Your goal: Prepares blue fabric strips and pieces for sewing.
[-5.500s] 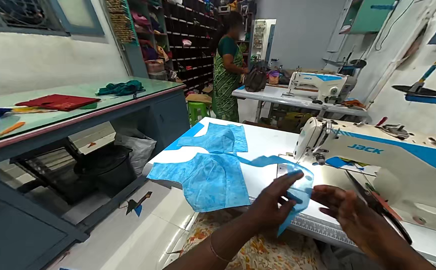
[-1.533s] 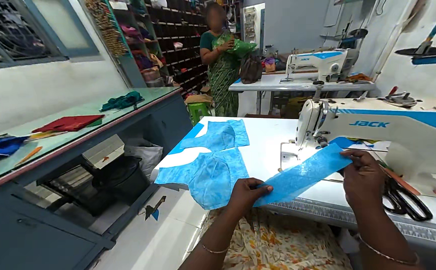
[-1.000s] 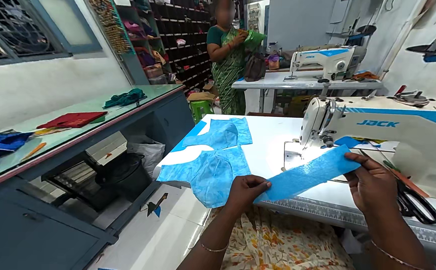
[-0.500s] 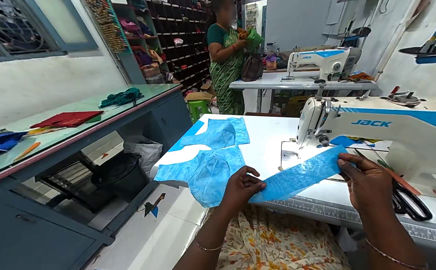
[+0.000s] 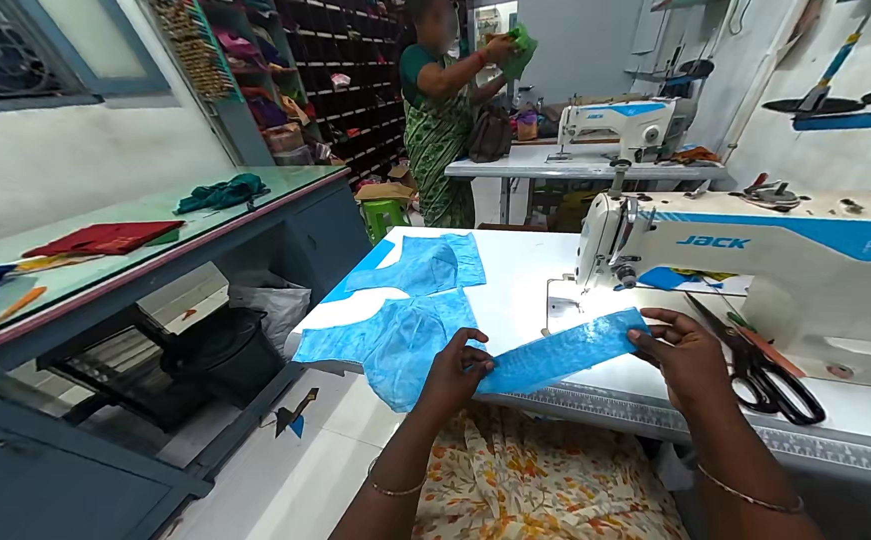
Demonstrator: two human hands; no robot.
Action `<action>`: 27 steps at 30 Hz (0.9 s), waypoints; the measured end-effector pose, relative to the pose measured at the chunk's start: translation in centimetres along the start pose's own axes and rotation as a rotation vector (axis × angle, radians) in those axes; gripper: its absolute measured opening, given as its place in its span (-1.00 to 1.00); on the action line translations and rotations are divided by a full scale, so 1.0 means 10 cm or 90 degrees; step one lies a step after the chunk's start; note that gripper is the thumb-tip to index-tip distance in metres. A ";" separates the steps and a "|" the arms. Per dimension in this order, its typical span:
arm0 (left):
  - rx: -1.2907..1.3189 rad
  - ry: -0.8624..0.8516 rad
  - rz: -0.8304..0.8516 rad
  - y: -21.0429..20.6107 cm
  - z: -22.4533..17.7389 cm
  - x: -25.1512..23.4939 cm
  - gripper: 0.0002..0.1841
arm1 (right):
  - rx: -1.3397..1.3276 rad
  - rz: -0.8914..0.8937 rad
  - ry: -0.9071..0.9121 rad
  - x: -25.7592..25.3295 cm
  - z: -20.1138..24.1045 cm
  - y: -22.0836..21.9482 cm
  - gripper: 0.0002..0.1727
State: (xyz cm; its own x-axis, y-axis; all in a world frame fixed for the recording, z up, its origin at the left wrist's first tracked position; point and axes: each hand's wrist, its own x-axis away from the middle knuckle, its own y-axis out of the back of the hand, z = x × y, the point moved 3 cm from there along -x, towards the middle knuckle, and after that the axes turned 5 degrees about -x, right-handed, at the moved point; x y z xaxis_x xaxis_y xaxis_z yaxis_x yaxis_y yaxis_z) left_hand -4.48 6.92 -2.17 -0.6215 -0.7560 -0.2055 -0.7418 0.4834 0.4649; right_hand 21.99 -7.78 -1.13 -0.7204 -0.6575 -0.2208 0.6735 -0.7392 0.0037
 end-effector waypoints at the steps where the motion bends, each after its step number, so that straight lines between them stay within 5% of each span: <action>1: 0.014 0.006 0.005 0.00 -0.01 0.01 -0.60 | -0.009 -0.006 -0.001 0.00 -0.01 0.00 -0.53; 8: -0.003 -0.028 0.092 0.02 0.01 0.00 -0.85 | -0.056 -0.001 0.084 0.00 -0.01 -0.02 -0.79; 18: -0.122 0.001 0.539 -0.01 -0.07 0.16 -0.86 | 0.109 0.052 0.236 0.10 0.17 -0.24 -0.85; 27: 0.030 -0.198 0.221 -0.23 -0.56 0.13 -0.80 | 0.104 0.175 0.511 0.46 0.56 -0.68 -0.81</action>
State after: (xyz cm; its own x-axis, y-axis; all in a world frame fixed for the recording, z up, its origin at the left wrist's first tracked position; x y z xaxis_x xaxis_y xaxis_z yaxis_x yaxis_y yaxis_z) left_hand -2.19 2.29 1.33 -0.8756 -0.3813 -0.2966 -0.4829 0.7097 0.5130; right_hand 13.17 -6.60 3.30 -0.1588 -0.5589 -0.8139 0.7298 -0.6217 0.2845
